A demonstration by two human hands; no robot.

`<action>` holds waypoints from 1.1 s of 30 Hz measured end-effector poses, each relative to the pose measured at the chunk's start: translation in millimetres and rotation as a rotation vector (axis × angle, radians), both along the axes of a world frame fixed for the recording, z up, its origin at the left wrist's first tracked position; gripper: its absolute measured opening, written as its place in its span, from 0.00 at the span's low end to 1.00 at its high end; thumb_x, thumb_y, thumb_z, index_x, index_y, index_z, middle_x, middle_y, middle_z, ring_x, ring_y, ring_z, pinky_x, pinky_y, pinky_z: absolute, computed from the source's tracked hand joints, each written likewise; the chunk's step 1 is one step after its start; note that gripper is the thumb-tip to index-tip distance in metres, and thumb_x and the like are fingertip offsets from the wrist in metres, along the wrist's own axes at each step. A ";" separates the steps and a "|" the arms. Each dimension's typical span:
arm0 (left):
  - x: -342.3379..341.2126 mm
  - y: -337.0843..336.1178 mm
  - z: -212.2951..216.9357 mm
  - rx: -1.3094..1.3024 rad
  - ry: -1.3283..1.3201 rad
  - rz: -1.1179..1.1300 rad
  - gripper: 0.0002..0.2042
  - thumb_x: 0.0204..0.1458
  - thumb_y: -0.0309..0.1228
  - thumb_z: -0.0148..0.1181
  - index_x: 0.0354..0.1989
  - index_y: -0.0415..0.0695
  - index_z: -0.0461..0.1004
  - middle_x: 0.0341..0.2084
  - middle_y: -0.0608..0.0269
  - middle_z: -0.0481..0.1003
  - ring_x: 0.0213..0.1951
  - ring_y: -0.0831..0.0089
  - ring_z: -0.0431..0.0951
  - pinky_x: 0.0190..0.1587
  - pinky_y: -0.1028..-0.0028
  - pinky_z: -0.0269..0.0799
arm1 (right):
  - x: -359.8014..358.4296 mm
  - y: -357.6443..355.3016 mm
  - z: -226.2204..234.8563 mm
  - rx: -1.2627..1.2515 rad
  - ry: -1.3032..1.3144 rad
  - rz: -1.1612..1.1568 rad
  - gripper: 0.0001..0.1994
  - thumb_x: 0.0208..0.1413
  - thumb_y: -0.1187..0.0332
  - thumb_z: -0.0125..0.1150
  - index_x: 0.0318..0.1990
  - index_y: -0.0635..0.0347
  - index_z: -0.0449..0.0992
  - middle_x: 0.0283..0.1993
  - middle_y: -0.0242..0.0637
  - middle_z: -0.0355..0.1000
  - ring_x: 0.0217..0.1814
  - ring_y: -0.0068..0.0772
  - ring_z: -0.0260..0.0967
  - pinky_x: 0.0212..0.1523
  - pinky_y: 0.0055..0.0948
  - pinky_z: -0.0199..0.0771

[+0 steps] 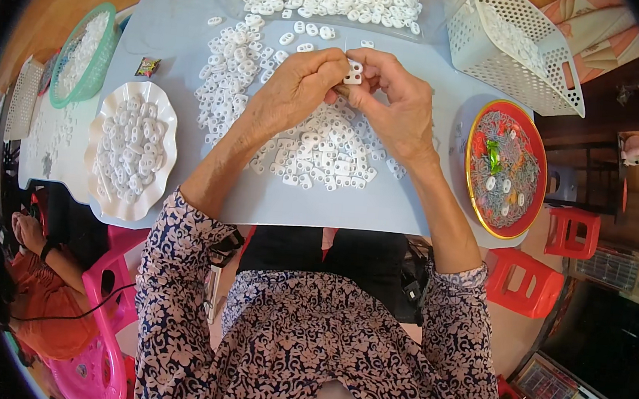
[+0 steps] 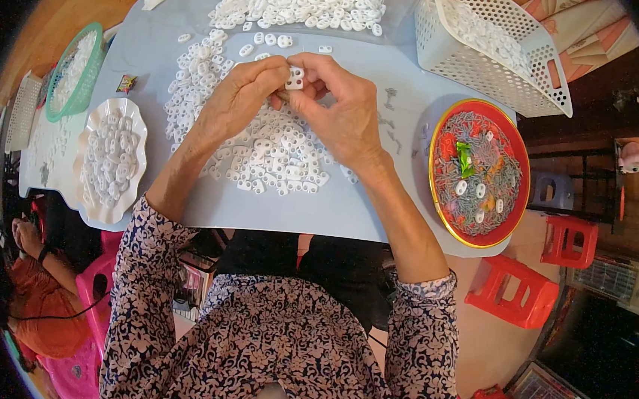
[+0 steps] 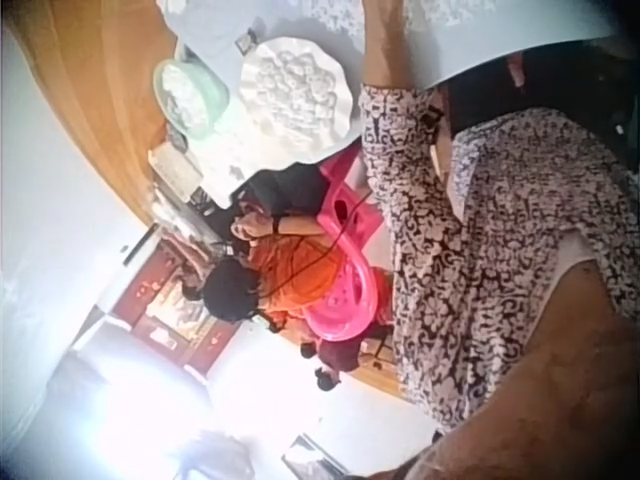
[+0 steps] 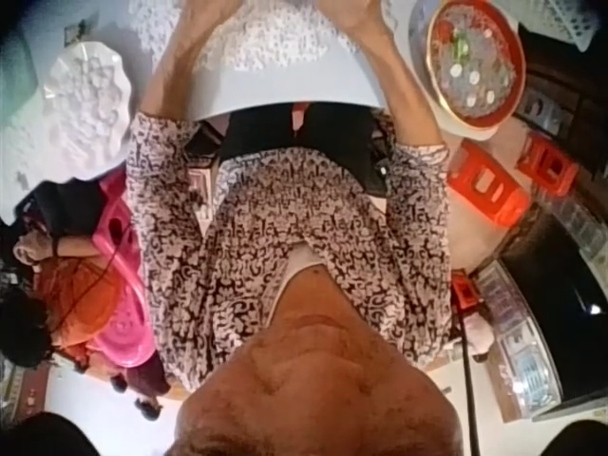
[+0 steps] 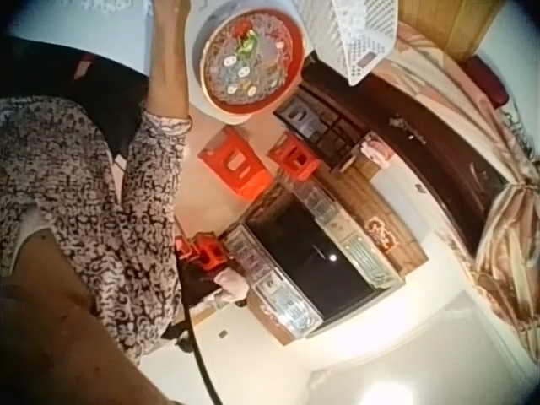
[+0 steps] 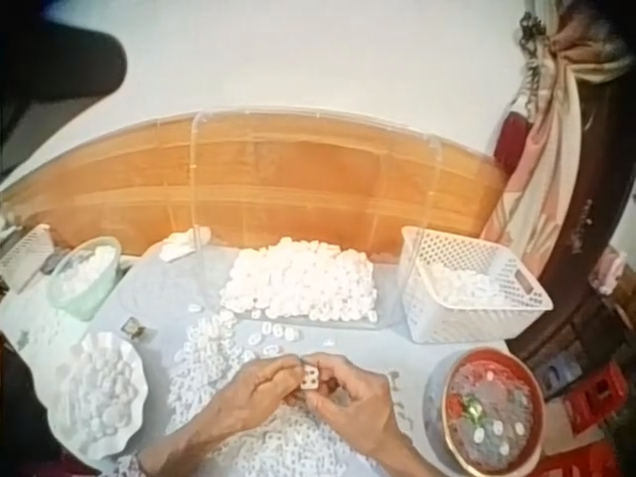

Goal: Assembling small white plastic components by hand on a table.

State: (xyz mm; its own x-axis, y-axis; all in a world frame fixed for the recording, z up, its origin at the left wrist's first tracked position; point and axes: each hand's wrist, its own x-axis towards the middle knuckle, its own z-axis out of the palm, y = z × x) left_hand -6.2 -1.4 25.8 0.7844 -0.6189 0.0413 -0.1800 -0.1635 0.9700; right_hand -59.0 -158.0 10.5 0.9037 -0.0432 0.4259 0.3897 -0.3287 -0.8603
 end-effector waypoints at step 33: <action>-8.7 -6.1 -1.9 -0.011 -0.115 0.064 0.11 0.54 0.30 0.43 0.25 0.34 0.63 0.17 0.53 0.62 0.22 0.70 0.59 0.27 0.69 0.62 | -2.4 -6.5 12.4 -0.133 0.004 -0.004 0.12 0.40 0.77 0.69 0.34 0.65 0.73 0.28 0.34 0.75 0.25 0.22 0.71 0.29 0.21 0.72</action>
State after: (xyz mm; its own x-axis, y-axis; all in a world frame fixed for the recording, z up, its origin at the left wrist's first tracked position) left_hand -14.9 -7.5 23.9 0.8119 -0.5668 0.1395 -0.2793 -0.1674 0.9455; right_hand -61.3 -164.5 22.9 0.9052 0.0103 0.4249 0.3853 -0.4417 -0.8102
